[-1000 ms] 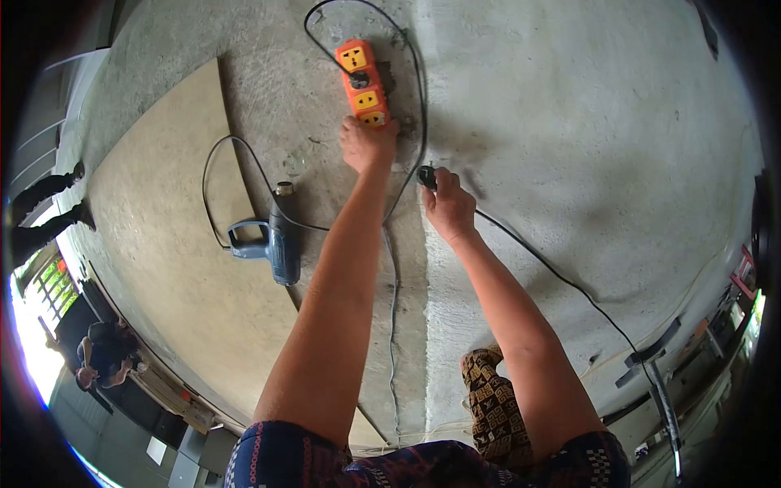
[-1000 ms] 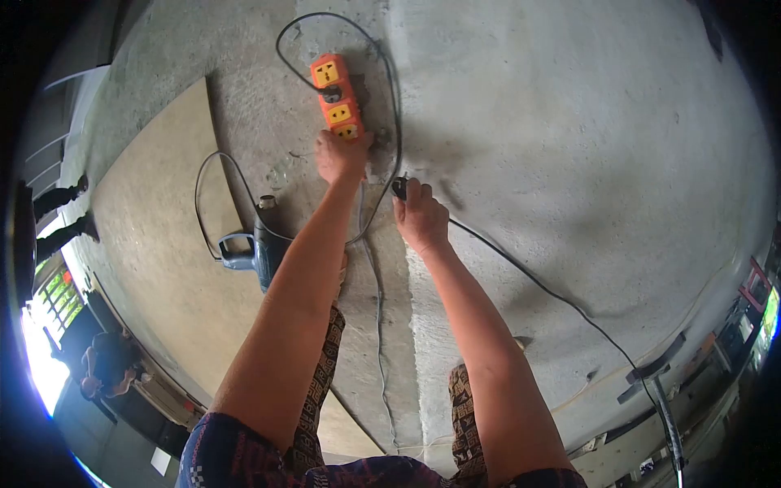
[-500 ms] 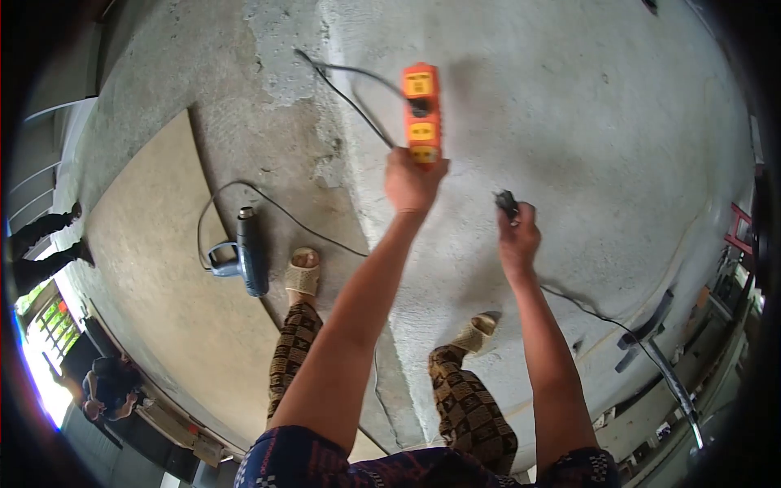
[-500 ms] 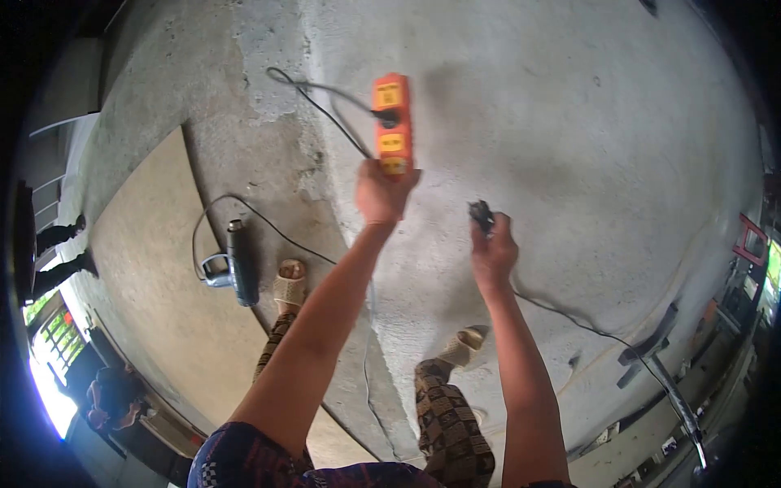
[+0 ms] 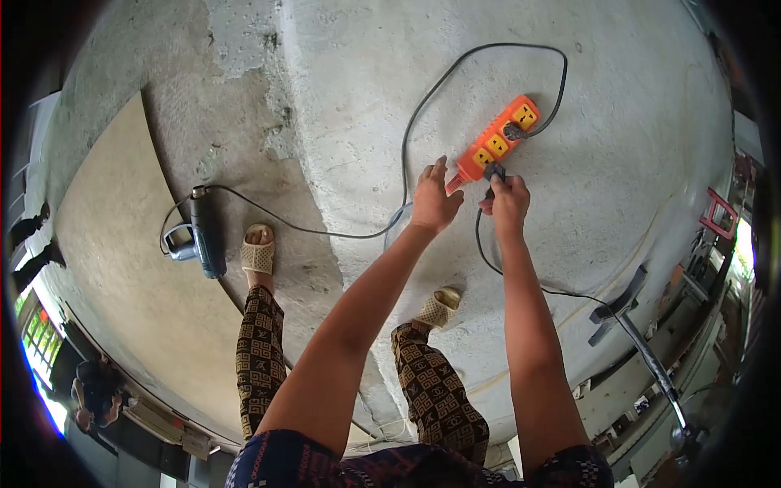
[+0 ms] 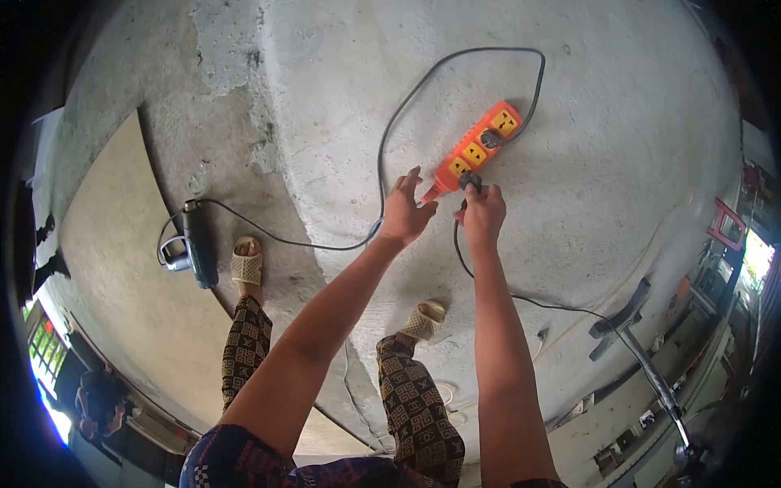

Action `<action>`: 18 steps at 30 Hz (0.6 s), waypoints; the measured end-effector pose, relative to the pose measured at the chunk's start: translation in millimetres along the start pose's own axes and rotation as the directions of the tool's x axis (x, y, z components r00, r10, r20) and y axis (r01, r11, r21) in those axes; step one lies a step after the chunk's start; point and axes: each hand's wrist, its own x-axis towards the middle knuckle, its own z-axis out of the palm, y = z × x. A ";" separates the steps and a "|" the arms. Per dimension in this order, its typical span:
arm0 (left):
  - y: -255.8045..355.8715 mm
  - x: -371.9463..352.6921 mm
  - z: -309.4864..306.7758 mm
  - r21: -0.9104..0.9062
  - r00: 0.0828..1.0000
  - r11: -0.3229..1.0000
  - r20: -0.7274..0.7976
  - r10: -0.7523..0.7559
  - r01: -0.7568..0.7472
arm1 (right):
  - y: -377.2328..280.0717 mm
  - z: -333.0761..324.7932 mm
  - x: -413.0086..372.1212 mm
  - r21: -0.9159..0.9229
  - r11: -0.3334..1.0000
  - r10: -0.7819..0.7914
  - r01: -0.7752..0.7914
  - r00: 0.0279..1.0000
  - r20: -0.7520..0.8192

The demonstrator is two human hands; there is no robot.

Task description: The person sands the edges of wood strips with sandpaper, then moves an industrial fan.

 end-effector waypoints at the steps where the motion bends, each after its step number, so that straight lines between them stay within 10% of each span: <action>1: -0.8 -8.7 -9.8 -0.052 1.000 0.999 0.025 -0.005 0.006 | -0.2 4.0 0.2 0.024 0.998 0.064 -0.064 0.998 -0.010; 11: -34.2 -215.3 -178.2 -0.086 0.872 0.886 0.243 -0.426 0.456 | -10.9 9.0 6.9 0.284 0.912 0.318 -0.297 0.948 -0.031; 18: 14.7 -298.7 -214.5 -0.231 0.739 0.708 0.318 -0.594 0.668 | -19.4 26.4 3.2 0.023 0.985 0.174 -0.172 0.974 -0.143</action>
